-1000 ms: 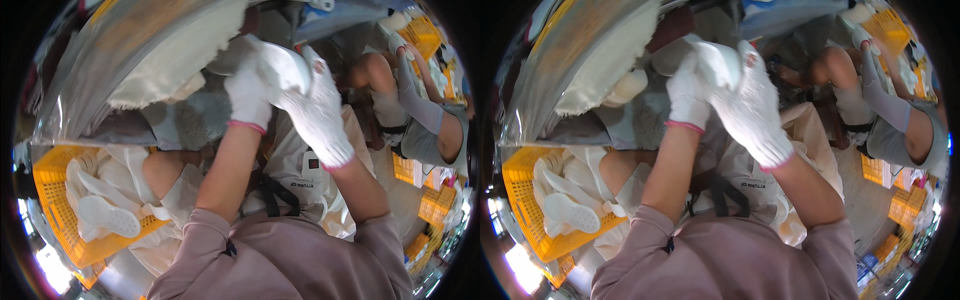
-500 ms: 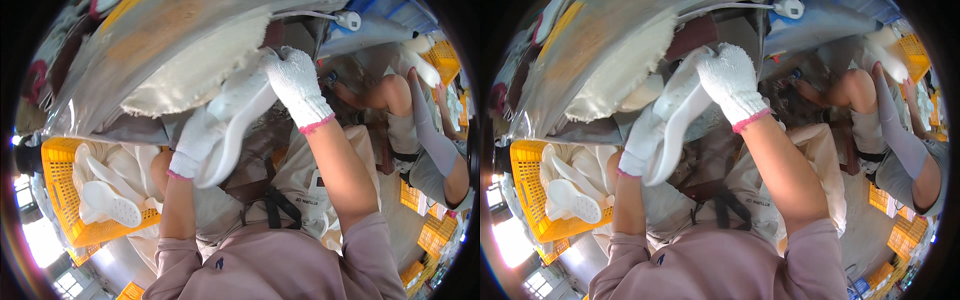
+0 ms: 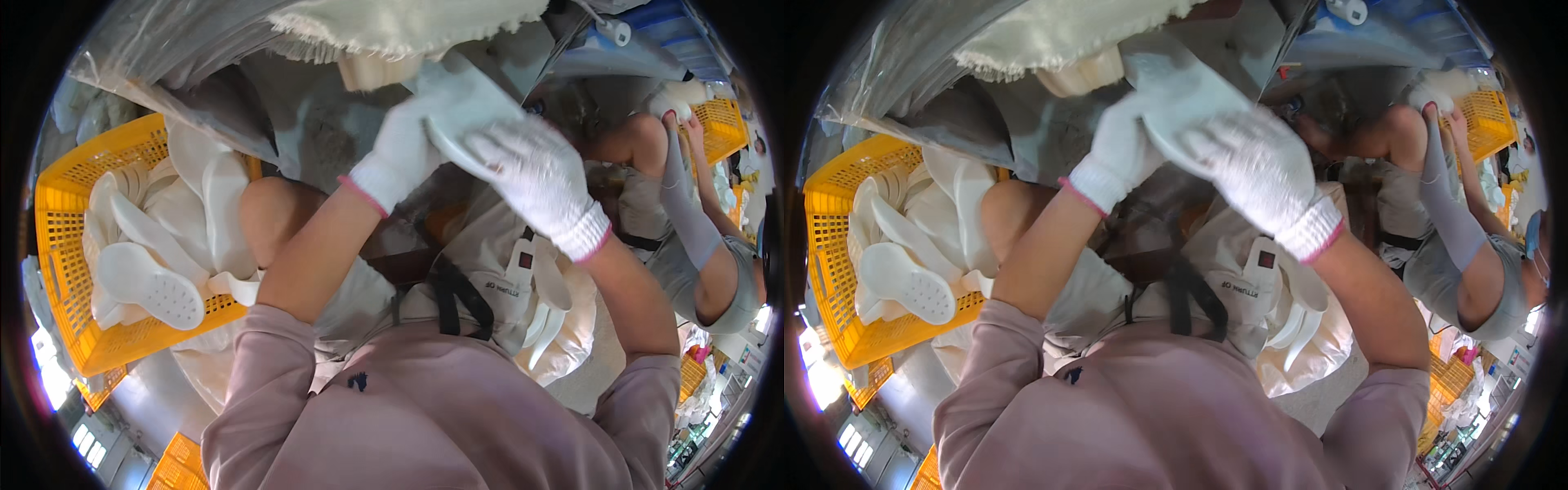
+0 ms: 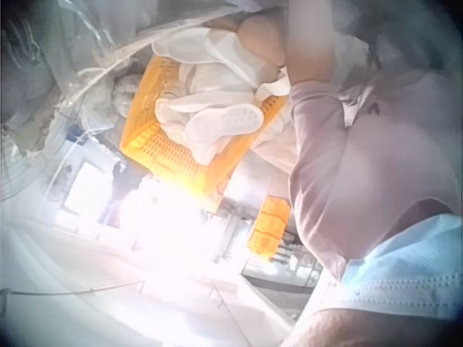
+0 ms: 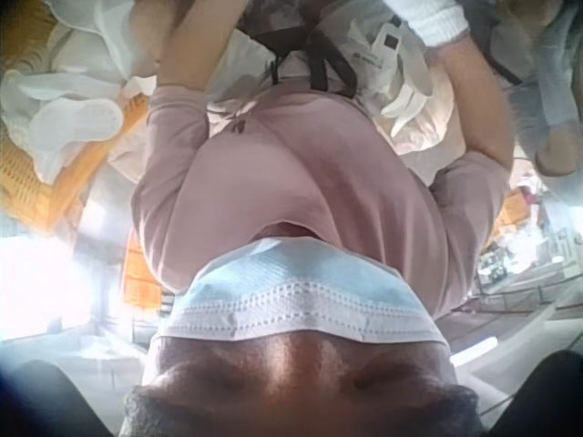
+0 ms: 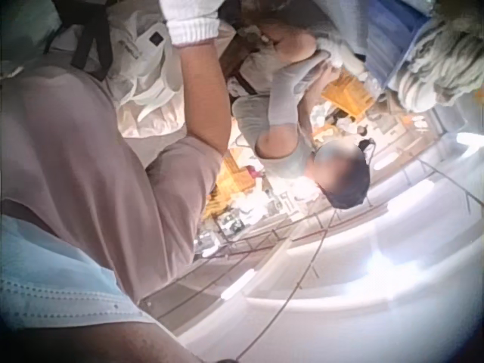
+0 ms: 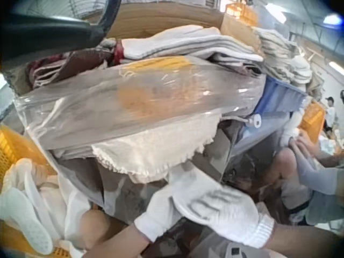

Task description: The person sits on the floor and repeatedly wipes white slipper-like objects with a cloth, then places them into a yellow basket. The task continues in a repetitive cycle throughout the clip.

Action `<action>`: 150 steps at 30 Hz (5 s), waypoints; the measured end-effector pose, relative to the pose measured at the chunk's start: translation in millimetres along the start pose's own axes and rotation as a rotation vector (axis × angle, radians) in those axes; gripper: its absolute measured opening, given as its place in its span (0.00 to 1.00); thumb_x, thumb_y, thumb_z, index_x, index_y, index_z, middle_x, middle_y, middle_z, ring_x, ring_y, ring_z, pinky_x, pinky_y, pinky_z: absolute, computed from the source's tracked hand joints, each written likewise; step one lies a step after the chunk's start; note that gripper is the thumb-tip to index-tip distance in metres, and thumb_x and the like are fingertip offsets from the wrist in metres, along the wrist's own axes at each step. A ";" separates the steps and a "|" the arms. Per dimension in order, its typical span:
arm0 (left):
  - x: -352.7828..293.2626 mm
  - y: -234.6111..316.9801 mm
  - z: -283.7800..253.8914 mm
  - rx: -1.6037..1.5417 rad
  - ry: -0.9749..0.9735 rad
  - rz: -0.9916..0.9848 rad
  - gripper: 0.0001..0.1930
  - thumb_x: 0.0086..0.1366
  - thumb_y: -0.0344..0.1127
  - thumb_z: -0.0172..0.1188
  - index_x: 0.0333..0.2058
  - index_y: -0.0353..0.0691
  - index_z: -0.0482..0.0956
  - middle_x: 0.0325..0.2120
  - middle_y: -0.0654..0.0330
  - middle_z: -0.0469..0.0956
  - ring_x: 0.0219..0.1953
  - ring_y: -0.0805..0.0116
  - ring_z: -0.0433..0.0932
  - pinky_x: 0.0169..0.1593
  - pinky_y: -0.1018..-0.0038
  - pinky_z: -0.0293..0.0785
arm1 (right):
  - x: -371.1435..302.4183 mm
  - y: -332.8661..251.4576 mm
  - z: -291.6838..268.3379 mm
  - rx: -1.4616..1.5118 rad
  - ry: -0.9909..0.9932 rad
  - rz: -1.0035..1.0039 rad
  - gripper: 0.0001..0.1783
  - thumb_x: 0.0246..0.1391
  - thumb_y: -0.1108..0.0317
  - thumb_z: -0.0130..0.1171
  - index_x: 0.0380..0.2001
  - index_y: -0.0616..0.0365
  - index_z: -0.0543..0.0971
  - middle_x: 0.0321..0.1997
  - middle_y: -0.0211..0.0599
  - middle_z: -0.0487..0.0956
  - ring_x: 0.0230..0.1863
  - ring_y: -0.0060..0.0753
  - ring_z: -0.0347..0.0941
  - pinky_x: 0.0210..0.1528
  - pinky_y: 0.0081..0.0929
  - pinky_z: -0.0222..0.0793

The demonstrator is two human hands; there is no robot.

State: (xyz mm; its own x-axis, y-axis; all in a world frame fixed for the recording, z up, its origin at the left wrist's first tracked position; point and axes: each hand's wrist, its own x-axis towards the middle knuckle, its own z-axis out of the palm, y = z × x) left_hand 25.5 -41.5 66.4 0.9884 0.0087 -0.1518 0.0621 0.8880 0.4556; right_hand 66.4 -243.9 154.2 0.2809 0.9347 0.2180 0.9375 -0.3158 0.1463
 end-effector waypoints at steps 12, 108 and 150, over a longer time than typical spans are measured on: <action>21.1 14.8 -56.9 0.028 0.554 -0.062 0.27 0.80 0.54 0.40 0.62 0.41 0.75 0.55 0.55 0.82 0.57 0.54 0.81 0.61 0.61 0.78 | 75.3 -67.6 7.4 0.398 -0.074 0.356 0.10 0.60 0.62 0.66 0.41 0.53 0.84 0.27 0.44 0.82 0.28 0.53 0.81 0.31 0.46 0.77; -42.2 -19.4 -24.0 -0.428 0.261 0.203 0.37 0.81 0.66 0.39 0.72 0.42 0.67 0.69 0.54 0.71 0.70 0.52 0.69 0.76 0.59 0.61 | -69.5 -109.0 -31.6 1.955 0.189 1.296 0.28 0.59 0.67 0.66 0.60 0.70 0.78 0.55 0.43 0.85 0.48 0.33 0.85 0.48 0.32 0.83; -273.7 92.9 54.4 0.324 0.903 0.843 0.14 0.74 0.38 0.63 0.52 0.39 0.76 0.37 0.60 0.82 0.33 0.66 0.80 0.38 0.67 0.80 | -14.6 -167.7 -26.5 0.673 0.191 -0.098 0.47 0.56 0.70 0.75 0.76 0.56 0.64 0.78 0.57 0.65 0.77 0.70 0.61 0.75 0.64 0.61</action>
State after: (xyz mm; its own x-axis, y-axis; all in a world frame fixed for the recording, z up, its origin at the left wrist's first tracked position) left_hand -231.6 13.6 198.0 0.3011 0.9337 -0.1936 -0.3789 0.3035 0.8743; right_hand -100.4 -208.9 152.1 0.2054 0.8892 0.4088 0.8973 -0.0044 -0.4414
